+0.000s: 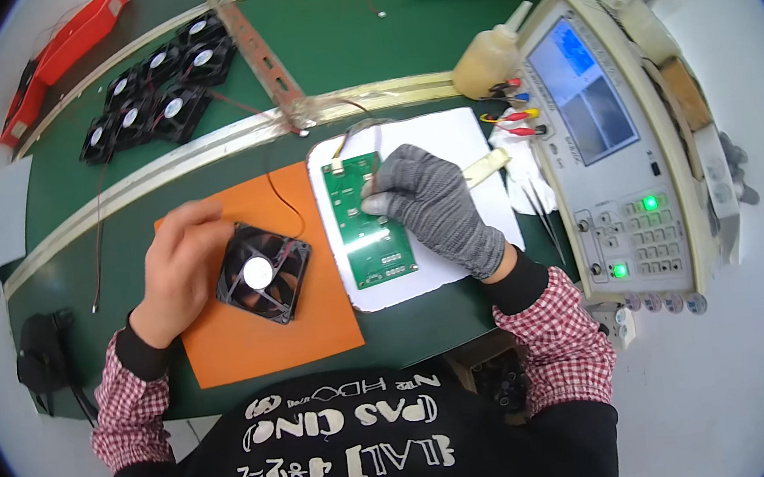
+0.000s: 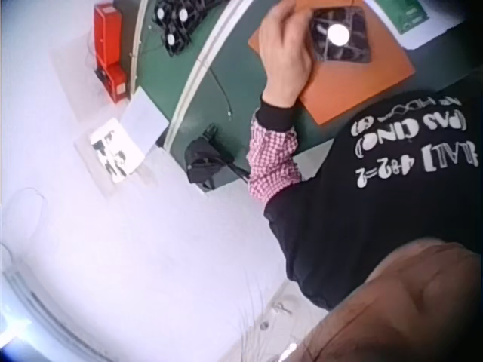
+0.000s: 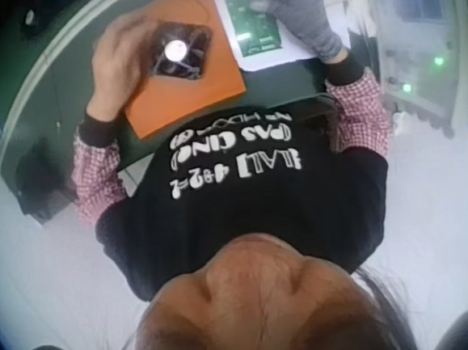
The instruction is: The person repeatedly picks up small black cooling fans from a green workbench and connects their wires to a green circuit board. After each connection, the person places the fan back on the table. The process is repeated for multiple fans throughout the clip.
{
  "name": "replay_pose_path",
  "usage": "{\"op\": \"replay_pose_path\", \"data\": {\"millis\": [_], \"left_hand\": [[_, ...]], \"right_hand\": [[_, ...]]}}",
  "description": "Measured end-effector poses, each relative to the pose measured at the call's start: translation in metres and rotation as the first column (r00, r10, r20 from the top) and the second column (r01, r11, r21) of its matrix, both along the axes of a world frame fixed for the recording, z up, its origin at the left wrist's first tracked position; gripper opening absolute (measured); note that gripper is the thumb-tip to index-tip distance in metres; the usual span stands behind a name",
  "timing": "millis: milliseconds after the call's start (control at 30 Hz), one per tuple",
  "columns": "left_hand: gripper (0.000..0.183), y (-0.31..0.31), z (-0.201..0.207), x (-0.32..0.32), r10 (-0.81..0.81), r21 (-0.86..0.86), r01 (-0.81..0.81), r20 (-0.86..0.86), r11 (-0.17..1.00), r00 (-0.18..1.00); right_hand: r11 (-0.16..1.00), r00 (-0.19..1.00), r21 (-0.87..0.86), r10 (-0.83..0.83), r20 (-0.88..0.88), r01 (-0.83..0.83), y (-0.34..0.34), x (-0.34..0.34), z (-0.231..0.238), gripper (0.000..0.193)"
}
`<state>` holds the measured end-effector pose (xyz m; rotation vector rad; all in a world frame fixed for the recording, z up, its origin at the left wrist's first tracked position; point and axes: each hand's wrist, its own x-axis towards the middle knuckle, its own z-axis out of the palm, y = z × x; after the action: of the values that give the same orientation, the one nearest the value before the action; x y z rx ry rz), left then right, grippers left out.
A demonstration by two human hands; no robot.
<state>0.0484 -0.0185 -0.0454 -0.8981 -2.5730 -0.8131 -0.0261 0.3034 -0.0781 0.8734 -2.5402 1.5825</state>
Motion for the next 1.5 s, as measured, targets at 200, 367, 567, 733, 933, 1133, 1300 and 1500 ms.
{"op": "replay_pose_path", "data": {"millis": [200, 367, 567, 733, 933, 1133, 1300, 1500], "left_hand": [[0.103, 0.011, 0.009, 0.009, -0.111, 0.080, 0.089, 0.325, 0.993, 0.939], [0.093, 0.027, 0.001, 0.017, 0.006, -0.112, 0.007, 0.117, 0.994, 0.993], [0.065, 0.016, 0.046, 0.044, -0.145, 0.066, 0.181, -0.365, 0.981, 0.920], [0.053, 0.011, 0.056, 0.057, -0.214, 0.590, 0.034, 0.238, 0.807, 0.948], [0.093, 0.006, 0.059, 0.054, -0.906, 0.970, -0.194, 0.213, 0.150, 0.366], [0.069, 0.039, 0.059, -0.016, -0.262, -0.094, 0.245, -0.426, 0.965, 0.866], [0.058, 0.041, 0.025, -0.118, 0.258, 0.011, -0.275, -0.387, 0.961, 0.885], [0.006, -0.036, -0.021, -0.135, 0.322, -0.434, -0.479, -0.386, 0.763, 0.864]], "right_hand": [[0.998, 0.988, 0.061, -0.035, 0.147, 0.026, -0.001, -0.001, -0.002, 0.016], [0.997, 1.000, 0.078, -0.008, -0.025, 0.010, -0.001, -0.004, -0.003, 0.016], [0.996, 0.999, 0.082, 0.035, 0.033, -0.038, 0.000, -0.008, -0.001, 0.014], [0.999, 1.000, 0.040, -0.002, 0.022, 0.001, 0.003, -0.006, -0.006, 0.014], [0.998, 0.997, 0.044, 0.048, -0.068, -0.045, -0.003, -0.007, -0.005, 0.015], [0.983, 0.948, 0.186, 0.047, -0.315, 0.013, -0.003, -0.002, -0.006, 0.017], [0.960, 0.990, -0.240, -0.137, 0.041, 0.143, 0.003, 0.003, -0.006, 0.015], [0.929, 0.964, -0.315, -0.122, 0.236, 0.195, -0.001, 0.002, 0.003, 0.028]]}}
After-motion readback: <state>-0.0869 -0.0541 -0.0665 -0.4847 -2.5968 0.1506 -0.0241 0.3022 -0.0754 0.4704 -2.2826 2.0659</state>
